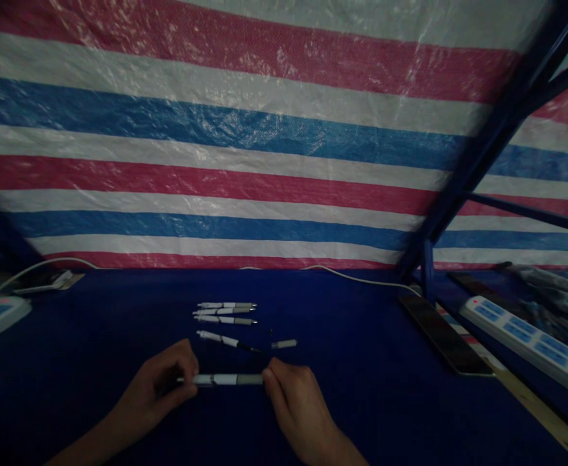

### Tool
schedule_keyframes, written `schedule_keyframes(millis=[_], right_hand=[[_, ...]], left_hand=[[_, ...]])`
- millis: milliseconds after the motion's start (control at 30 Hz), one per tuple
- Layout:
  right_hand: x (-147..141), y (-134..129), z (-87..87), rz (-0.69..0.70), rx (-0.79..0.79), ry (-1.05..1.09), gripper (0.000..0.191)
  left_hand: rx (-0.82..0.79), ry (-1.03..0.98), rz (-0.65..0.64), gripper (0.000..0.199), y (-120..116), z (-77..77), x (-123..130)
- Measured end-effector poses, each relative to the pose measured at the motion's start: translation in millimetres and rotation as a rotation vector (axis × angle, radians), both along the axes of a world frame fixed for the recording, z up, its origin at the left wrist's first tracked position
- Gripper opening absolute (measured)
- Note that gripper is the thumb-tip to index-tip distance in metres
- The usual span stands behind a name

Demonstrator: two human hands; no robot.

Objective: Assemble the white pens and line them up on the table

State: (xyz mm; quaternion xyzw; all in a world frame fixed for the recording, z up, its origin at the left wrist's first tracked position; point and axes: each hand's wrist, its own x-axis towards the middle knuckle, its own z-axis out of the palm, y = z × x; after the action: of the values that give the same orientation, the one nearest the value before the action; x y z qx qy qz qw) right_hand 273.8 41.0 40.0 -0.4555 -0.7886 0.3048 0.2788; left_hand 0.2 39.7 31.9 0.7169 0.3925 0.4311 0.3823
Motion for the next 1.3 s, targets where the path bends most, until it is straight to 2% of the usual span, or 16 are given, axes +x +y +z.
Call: schedule_keyframes(millis=[300, 433, 533, 633, 767, 867, 967, 1133, 1300], right_hand=[[-5, 6, -1.7, -0.025, -0.385, 0.255, 0.055], [-6, 9, -7.1, -0.022, -0.441, 0.329, 0.058], [-3, 13, -8.8, -0.04, -0.414, 0.393, 0.056], [0, 18, -5.9, -0.081, -0.392, 0.461, 0.052], [3, 21, -0.9, -0.14, -0.341, 0.488, 0.048], [5, 20, 0.2, -0.143, -0.307, 0.467, 0.048], [6, 19, -0.3, -0.149, -0.304, 0.446, 0.046], [11, 22, -1.6, -0.166, -0.282, 0.453, 0.042], [17, 23, 1.5, -0.181, -0.227, 0.374, 0.036]], left_hand=[[0.281, 0.102, 0.126, 0.025, -6, -0.9, 5], [0.341, 0.123, 0.155, 0.025, -6, -1.1, 7], [0.342, 0.174, 0.162, 0.024, -2, 5.9, 4], [0.343, 0.231, 0.199, 0.027, 16, 17.4, -5], [0.253, 0.302, 0.265, 0.018, 63, 26.2, -22], [0.236, 0.339, 0.287, 0.017, 103, 20.8, -29], [0.223, 0.385, 0.281, 0.015, 129, 10.0, -32], [0.204, 0.461, 0.204, 0.012, 141, -2.5, -33], [0.224, 0.491, 0.195, 0.02, 137, 3.0, -31]])
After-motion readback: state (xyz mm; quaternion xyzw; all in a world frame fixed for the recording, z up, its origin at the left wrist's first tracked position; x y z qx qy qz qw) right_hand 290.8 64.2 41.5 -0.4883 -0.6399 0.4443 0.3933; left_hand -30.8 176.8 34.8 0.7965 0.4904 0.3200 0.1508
